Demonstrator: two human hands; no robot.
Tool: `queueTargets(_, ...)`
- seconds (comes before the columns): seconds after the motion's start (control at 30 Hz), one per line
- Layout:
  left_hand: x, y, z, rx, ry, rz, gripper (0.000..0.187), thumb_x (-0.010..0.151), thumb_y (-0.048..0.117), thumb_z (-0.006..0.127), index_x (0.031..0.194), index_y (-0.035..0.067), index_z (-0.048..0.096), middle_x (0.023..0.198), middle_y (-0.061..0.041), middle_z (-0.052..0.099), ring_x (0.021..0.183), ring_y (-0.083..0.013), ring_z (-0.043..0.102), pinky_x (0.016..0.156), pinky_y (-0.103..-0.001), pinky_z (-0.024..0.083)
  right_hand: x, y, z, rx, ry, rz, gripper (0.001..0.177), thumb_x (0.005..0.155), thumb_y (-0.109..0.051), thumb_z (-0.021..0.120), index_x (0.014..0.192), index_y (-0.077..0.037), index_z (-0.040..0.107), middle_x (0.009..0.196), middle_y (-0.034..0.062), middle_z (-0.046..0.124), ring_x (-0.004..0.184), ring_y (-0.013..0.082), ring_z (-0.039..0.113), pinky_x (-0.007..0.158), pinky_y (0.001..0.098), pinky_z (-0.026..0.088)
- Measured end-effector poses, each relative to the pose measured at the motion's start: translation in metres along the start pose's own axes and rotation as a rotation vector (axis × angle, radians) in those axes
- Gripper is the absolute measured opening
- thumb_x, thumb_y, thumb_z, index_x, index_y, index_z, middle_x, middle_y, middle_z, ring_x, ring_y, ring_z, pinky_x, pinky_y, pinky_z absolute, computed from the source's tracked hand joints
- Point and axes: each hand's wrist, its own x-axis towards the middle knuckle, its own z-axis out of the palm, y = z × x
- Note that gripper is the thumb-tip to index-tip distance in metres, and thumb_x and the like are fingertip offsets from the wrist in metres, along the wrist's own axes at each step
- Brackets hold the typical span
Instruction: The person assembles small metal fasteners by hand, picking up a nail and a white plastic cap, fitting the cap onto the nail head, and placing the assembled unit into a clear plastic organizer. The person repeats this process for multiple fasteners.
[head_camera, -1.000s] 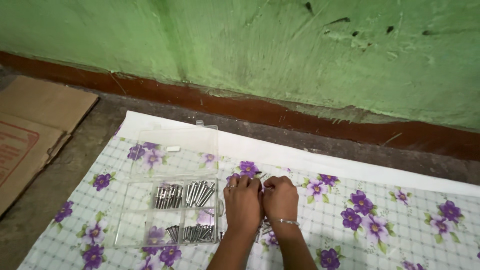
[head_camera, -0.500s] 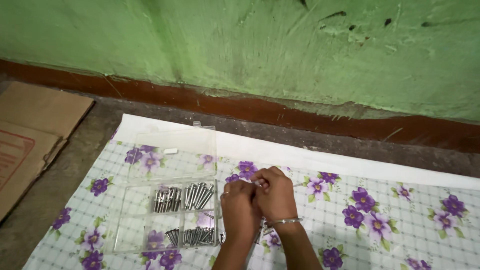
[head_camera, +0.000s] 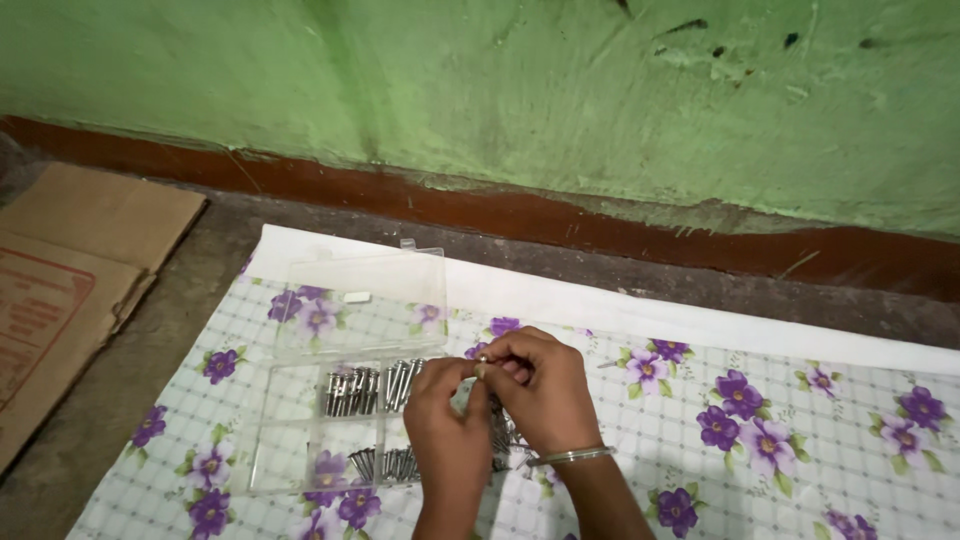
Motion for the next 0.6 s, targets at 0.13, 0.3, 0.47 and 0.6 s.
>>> queueTargets(0.13, 0.002, 0.0, -0.01, -0.046, -0.036, -0.078, 0.014, 0.079, 0.001, 0.067, 0.093, -0.001, 0.072, 0.092, -0.012, 0.073, 0.084, -0.0265, 0.071, 0.075, -0.036, 0.053, -0.005, -0.007, 0.003, -0.015, -0.01, -0.114, 0.008, 0.078, -0.001, 0.077, 0.085, 0.001, 0.077, 0.081, 0.0033, 0.071, 0.067, 0.0079, 0.064, 0.062, 0.0234, 0.054)
queueTargets(0.3, 0.002, 0.001, -0.015, -0.042, -0.035, -0.096, 0.015, 0.083, 0.004, 0.067, 0.096, -0.001, 0.072, 0.092, -0.011, 0.073, 0.083, -0.0242, 0.07, 0.074, -0.034, 0.053, -0.006, -0.017, 0.002, -0.029, -0.027, -0.112, 0.007, 0.078, -0.003, 0.079, 0.08, 0.001, 0.073, 0.078, 0.0041, 0.07, 0.065, 0.0087, 0.063, 0.06, 0.0245, 0.054)
queueTargets(0.47, -0.003, 0.002, -0.015, -0.072, -0.025, -0.095, 0.013, 0.083, 0.004, 0.068, 0.094, -0.001, 0.071, 0.092, -0.01, 0.073, 0.079, -0.0234, 0.069, 0.074, -0.033, 0.053, -0.007, -0.018, 0.0, -0.019, -0.041, -0.149, 0.012, 0.076, -0.004, 0.082, 0.079, 0.001, 0.071, 0.079, 0.0037, 0.07, 0.066, 0.0081, 0.063, 0.061, 0.024, 0.054)
queueTargets(0.6, -0.001, 0.008, -0.016, -0.094, -0.016, -0.033, 0.009, 0.085, 0.003, 0.07, 0.092, -0.001, 0.071, 0.091, -0.01, 0.072, 0.081, -0.0222, 0.07, 0.075, -0.033, 0.053, -0.006, -0.014, 0.0, 0.04, -0.042, -0.132, 0.014, 0.074, -0.004, 0.085, 0.076, 0.0, 0.072, 0.079, 0.0025, 0.069, 0.066, 0.0064, 0.062, 0.061, 0.0236, 0.055)
